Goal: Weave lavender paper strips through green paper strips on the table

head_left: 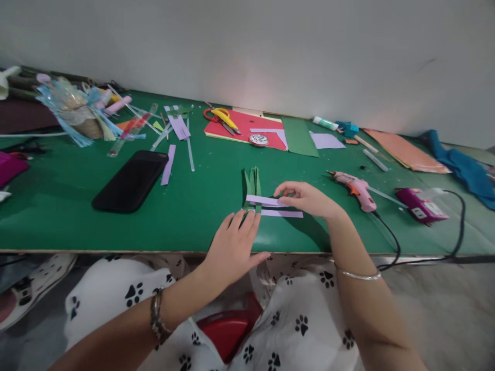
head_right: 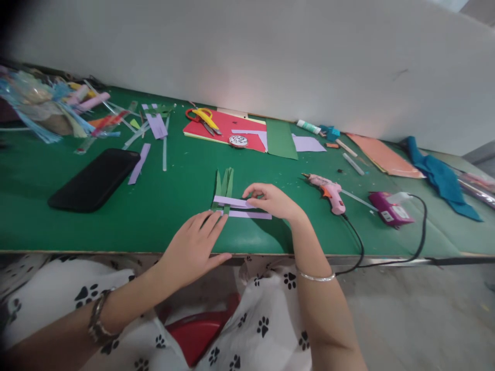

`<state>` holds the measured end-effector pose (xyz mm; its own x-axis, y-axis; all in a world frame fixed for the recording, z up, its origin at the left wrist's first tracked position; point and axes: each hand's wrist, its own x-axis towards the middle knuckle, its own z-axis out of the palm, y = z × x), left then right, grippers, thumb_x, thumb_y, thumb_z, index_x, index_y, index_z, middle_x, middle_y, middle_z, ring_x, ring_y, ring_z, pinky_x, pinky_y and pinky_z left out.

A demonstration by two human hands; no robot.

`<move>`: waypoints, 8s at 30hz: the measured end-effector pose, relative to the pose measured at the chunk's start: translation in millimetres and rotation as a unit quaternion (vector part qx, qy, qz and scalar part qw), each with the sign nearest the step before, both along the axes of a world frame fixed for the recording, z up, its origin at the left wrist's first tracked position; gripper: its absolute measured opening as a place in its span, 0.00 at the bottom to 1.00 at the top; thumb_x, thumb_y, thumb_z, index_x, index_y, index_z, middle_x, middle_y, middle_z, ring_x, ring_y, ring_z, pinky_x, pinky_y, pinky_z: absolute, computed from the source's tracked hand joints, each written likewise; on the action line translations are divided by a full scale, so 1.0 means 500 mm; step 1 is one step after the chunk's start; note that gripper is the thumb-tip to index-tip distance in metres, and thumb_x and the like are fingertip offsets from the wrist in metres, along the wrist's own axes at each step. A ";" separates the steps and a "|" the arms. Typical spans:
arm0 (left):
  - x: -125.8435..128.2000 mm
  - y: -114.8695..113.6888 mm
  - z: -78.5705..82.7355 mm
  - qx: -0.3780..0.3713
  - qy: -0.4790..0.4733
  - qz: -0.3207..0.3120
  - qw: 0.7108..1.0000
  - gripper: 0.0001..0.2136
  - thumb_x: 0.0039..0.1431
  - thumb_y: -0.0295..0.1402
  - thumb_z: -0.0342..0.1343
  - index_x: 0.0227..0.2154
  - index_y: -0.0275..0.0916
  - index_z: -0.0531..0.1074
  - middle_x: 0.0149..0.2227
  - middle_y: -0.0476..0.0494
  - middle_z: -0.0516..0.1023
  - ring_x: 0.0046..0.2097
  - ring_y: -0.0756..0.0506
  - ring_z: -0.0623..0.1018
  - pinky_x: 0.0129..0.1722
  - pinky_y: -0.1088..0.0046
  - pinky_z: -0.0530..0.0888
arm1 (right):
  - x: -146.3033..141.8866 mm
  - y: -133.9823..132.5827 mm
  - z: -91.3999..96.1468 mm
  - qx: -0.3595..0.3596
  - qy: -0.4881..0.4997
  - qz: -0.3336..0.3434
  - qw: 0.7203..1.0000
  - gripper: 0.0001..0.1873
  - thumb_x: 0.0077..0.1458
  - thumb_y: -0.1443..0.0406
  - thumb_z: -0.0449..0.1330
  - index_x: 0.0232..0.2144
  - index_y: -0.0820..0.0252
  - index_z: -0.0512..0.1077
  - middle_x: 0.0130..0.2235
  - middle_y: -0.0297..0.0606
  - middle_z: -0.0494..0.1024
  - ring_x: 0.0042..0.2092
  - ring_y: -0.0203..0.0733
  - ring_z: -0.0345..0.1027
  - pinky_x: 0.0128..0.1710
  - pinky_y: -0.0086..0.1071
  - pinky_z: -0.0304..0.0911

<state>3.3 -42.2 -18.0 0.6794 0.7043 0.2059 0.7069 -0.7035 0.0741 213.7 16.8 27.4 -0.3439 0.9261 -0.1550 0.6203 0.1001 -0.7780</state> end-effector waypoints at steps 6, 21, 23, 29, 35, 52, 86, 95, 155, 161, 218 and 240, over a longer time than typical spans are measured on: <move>0.000 0.001 -0.004 0.006 -0.009 -0.003 1.000 0.30 0.56 0.48 0.47 0.53 0.28 0.60 0.51 0.32 0.67 0.52 0.37 0.66 0.50 0.58 0.65 | -0.011 0.001 -0.010 -0.022 0.009 -0.011 1.000 0.10 0.48 0.63 0.54 0.33 0.62 0.66 0.23 0.28 0.65 0.20 0.27 0.55 0.18 0.23 0.50; -0.010 0.004 0.005 -0.011 0.006 -0.004 1.000 0.33 0.56 0.51 0.42 0.54 0.26 0.59 0.54 0.30 0.65 0.55 0.35 0.64 0.53 0.55 0.62 | -0.055 -0.001 -0.019 0.037 -0.007 0.010 0.999 0.13 0.46 0.62 0.57 0.34 0.64 0.72 0.25 0.31 0.69 0.22 0.27 0.53 0.21 0.24 0.50; -0.008 0.004 0.005 -0.018 0.014 -0.001 1.000 0.33 0.56 0.52 0.43 0.54 0.27 0.60 0.54 0.31 0.66 0.55 0.35 0.64 0.54 0.56 0.61 | -0.057 -0.002 -0.018 0.032 0.001 0.004 0.999 0.14 0.46 0.62 0.57 0.35 0.65 0.71 0.24 0.30 0.69 0.22 0.28 0.55 0.21 0.24 0.51; -0.005 0.002 0.007 -0.024 0.024 0.008 0.999 0.33 0.56 0.52 0.43 0.55 0.29 0.59 0.54 0.34 0.66 0.56 0.37 0.64 0.55 0.58 0.60 | -0.052 0.004 -0.020 0.030 0.008 -0.015 0.999 0.10 0.45 0.64 0.56 0.31 0.65 0.71 0.20 0.29 0.67 0.20 0.27 0.56 0.20 0.24 0.50; -0.005 0.002 0.006 -0.012 0.031 0.010 0.999 0.32 0.56 0.52 0.42 0.55 0.30 0.59 0.55 0.35 0.66 0.55 0.38 0.64 0.54 0.58 0.61 | -0.045 0.006 -0.017 0.032 -0.017 -0.010 0.999 0.09 0.45 0.64 0.56 0.27 0.64 0.73 0.22 0.32 0.71 0.23 0.29 0.60 0.23 0.25 0.53; -0.006 0.002 0.003 -0.005 0.037 0.008 0.999 0.32 0.57 0.52 0.42 0.56 0.30 0.58 0.55 0.35 0.65 0.56 0.38 0.64 0.54 0.59 0.61 | -0.016 0.007 -0.017 0.029 -0.046 -0.004 0.999 0.10 0.45 0.64 0.55 0.26 0.62 0.75 0.28 0.36 0.78 0.28 0.34 0.67 0.29 0.27 0.60; -0.029 0.028 0.005 -0.033 0.033 0.056 0.997 0.34 0.59 0.51 0.34 0.57 0.25 0.54 0.60 0.32 0.56 0.61 0.38 0.57 0.58 0.58 0.55 | -0.070 -0.038 -0.012 0.263 -0.242 0.023 0.934 0.11 0.55 0.65 0.51 0.39 0.63 0.70 0.38 0.43 0.73 0.40 0.43 0.66 0.44 0.39 0.59; -0.027 0.017 0.011 -0.022 0.037 0.034 0.999 0.33 0.58 0.51 0.37 0.57 0.29 0.55 0.61 0.35 0.54 0.61 0.38 0.56 0.58 0.57 0.54 | -0.073 -0.036 -0.032 0.223 -0.190 0.051 0.955 0.10 0.50 0.72 0.56 0.37 0.62 0.69 0.36 0.40 0.71 0.38 0.39 0.64 0.38 0.31 0.59; -0.012 -0.007 0.014 -0.016 0.048 0.006 0.999 0.31 0.57 0.49 0.43 0.55 0.28 0.60 0.53 0.32 0.67 0.54 0.36 0.65 0.51 0.59 0.64 | -0.051 -0.013 -0.036 0.232 -0.075 0.103 0.964 0.08 0.53 0.66 0.53 0.36 0.60 0.70 0.36 0.39 0.72 0.36 0.37 0.64 0.37 0.32 0.59; -0.008 -0.008 0.011 -0.010 0.053 0.008 0.999 0.31 0.56 0.50 0.45 0.54 0.28 0.61 0.53 0.32 0.67 0.54 0.36 0.66 0.51 0.60 0.65 | -0.088 -0.019 -0.041 0.282 -0.178 0.042 0.942 0.13 0.54 0.62 0.52 0.41 0.61 0.68 0.44 0.44 0.69 0.44 0.45 0.59 0.44 0.39 0.53; -0.041 0.021 0.025 -0.006 0.045 0.026 0.999 0.31 0.60 0.47 0.40 0.57 0.25 0.56 0.60 0.32 0.57 0.59 0.39 0.60 0.56 0.61 0.60 | -0.075 -0.020 -0.051 0.279 -0.167 0.122 0.938 0.14 0.58 0.70 0.47 0.40 0.61 0.71 0.35 0.41 0.69 0.38 0.39 0.62 0.39 0.34 0.60; -0.039 0.020 0.021 -0.052 0.040 0.015 0.998 0.32 0.56 0.52 0.43 0.60 0.41 0.52 0.62 0.41 0.55 0.60 0.36 0.57 0.56 0.55 0.59 | -0.070 -0.021 -0.048 0.247 -0.113 0.083 0.959 0.11 0.48 0.77 0.47 0.26 0.60 0.63 0.28 0.34 0.63 0.32 0.35 0.57 0.33 0.29 0.54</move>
